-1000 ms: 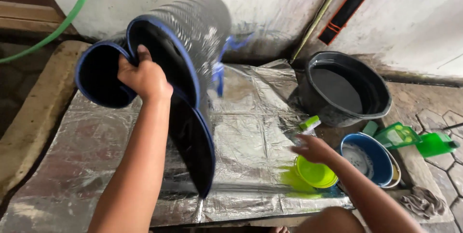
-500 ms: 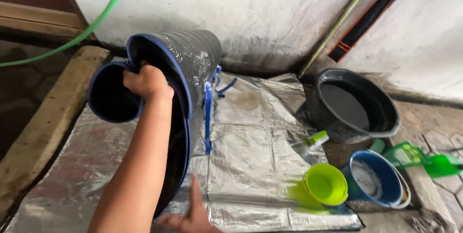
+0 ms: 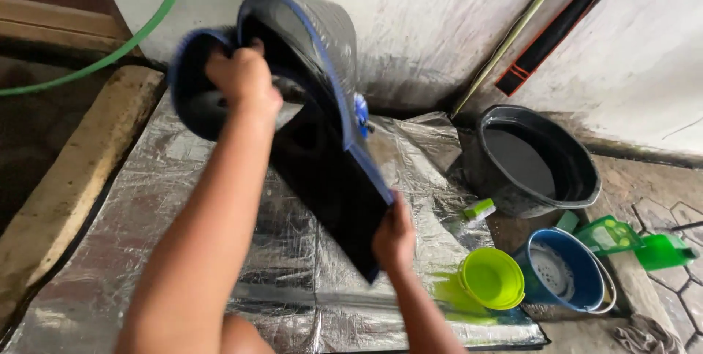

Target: A person is scrubbing a large black mat with a sponge and soapy water on the floor.

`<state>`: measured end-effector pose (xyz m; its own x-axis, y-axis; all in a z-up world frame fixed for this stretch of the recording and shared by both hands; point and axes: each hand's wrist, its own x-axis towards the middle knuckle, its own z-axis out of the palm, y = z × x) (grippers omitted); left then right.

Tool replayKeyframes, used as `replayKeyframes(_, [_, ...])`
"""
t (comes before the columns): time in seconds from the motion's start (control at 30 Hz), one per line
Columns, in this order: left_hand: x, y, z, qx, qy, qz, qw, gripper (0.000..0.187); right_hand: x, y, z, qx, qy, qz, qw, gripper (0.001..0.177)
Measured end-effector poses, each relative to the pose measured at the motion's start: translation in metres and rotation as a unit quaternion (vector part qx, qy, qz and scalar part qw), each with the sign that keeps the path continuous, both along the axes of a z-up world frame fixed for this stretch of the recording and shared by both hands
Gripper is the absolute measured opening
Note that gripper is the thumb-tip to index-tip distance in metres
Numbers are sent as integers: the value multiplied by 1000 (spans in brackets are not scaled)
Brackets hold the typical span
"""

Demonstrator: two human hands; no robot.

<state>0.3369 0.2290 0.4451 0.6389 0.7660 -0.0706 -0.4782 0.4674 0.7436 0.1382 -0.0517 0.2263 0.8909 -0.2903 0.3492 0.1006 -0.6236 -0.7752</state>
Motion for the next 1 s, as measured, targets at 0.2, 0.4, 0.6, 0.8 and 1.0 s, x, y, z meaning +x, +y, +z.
replayKeyframes(0.2, [-117, 63, -16, 213, 21, -9, 977, 40, 22, -46, 81, -303, -366, 46, 879, 39])
replayKeyframes(0.4, [-161, 196, -340, 510, 551, -287, 595, 41, -19, -49, -2, -374, -318, 192, 850, 48])
replayKeyframes(0.6, [-259, 125, -378, -97, 393, -96, 909, 52, -96, -80, -111, -406, -128, 319, 847, 47])
replayKeyframes(0.8, [-282, 149, -417, 15, 314, -10, 949, 64, -128, -102, -165, -378, 240, 321, 835, 51])
replayKeyframes(1.0, [-317, 173, -332, -216, -183, -137, 949, 62, -127, -103, -143, -351, 341, 238, 839, 48])
